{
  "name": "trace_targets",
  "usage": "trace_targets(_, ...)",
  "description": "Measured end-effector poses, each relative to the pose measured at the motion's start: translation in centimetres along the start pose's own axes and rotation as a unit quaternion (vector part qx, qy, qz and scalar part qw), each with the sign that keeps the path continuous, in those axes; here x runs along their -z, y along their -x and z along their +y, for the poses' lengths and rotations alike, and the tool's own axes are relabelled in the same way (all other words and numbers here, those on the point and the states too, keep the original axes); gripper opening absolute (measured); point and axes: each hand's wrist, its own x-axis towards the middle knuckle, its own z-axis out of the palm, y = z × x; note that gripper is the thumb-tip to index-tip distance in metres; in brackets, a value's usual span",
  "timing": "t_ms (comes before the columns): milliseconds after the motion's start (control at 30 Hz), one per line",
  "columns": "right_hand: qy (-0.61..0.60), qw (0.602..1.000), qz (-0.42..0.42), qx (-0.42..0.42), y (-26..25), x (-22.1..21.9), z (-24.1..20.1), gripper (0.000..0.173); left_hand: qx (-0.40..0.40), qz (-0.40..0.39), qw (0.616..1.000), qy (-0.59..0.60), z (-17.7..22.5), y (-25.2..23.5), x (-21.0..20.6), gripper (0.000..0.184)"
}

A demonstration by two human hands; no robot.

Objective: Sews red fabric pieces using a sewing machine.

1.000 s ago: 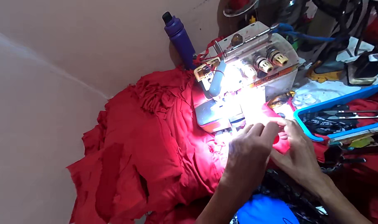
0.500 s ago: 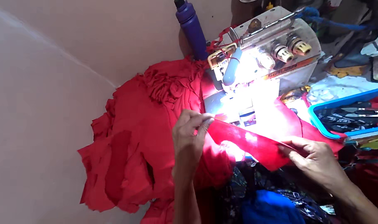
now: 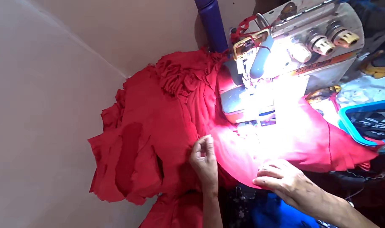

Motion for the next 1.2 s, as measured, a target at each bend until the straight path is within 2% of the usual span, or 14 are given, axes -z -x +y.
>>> trace_targets(33,0.010,1.000,-0.005,0.001,-1.0,0.3,-0.3,0.029,-0.018,-0.005,1.000,0.016,0.5,0.3,-0.5,0.011)
trace_targets(133,0.001,0.999,0.032,-0.014,-4.2,1.5,-0.9,0.027,-0.038,-0.067,0.994,0.074,2.8,0.8,-1.1,0.021)
trace_targets(233,-0.090,0.987,0.101,-0.084,-6.5,2.3,-1.1,0.021,-0.005,-0.146,0.975,0.169,4.4,0.8,-0.5,0.029)
trace_targets(367,-0.176,0.966,0.120,-0.149,-7.9,2.0,-1.3,0.019,0.048,-0.204,0.944,0.255,4.8,0.6,0.4,0.026)
trace_targets(633,-0.229,0.940,0.137,-0.211,-8.6,0.9,-1.9,0.018,0.034,-0.225,0.940,0.254,4.5,0.8,1.5,0.019)
trace_targets(733,-0.228,0.939,0.136,-0.217,-8.6,0.7,-1.9,0.027,0.045,-0.236,0.932,0.272,4.5,0.9,1.8,0.028)
trace_targets(800,-0.254,0.936,0.117,-0.217,-8.4,0.8,-1.9,0.032,0.057,-0.238,0.928,0.282,4.6,0.7,1.9,0.023)
trace_targets(867,-0.325,0.918,0.074,-0.213,-8.0,1.2,-1.9,0.030,0.046,-0.243,0.927,0.282,4.7,0.1,2.2,0.019)
trace_targets(933,-0.420,0.882,0.014,-0.215,-7.6,1.9,-1.8,0.023,0.006,-0.234,0.937,0.259,4.8,-0.8,2.7,0.016)
trace_targets(1033,-0.500,0.832,-0.029,-0.240,-7.2,2.4,-1.7,0.016,-0.034,-0.220,0.947,0.232,5.0,-2.3,3.6,0.016)
trace_targets(1133,-0.520,0.818,-0.025,-0.244,-7.0,2.2,-1.7,0.014,-0.056,-0.209,0.948,0.235,5.1,-3.3,3.7,0.016)
trace_targets(1200,-0.509,0.832,0.010,-0.223,-6.8,1.7,-1.8,0.013,-0.070,-0.199,0.950,0.231,5.1,-3.7,3.6,0.016)
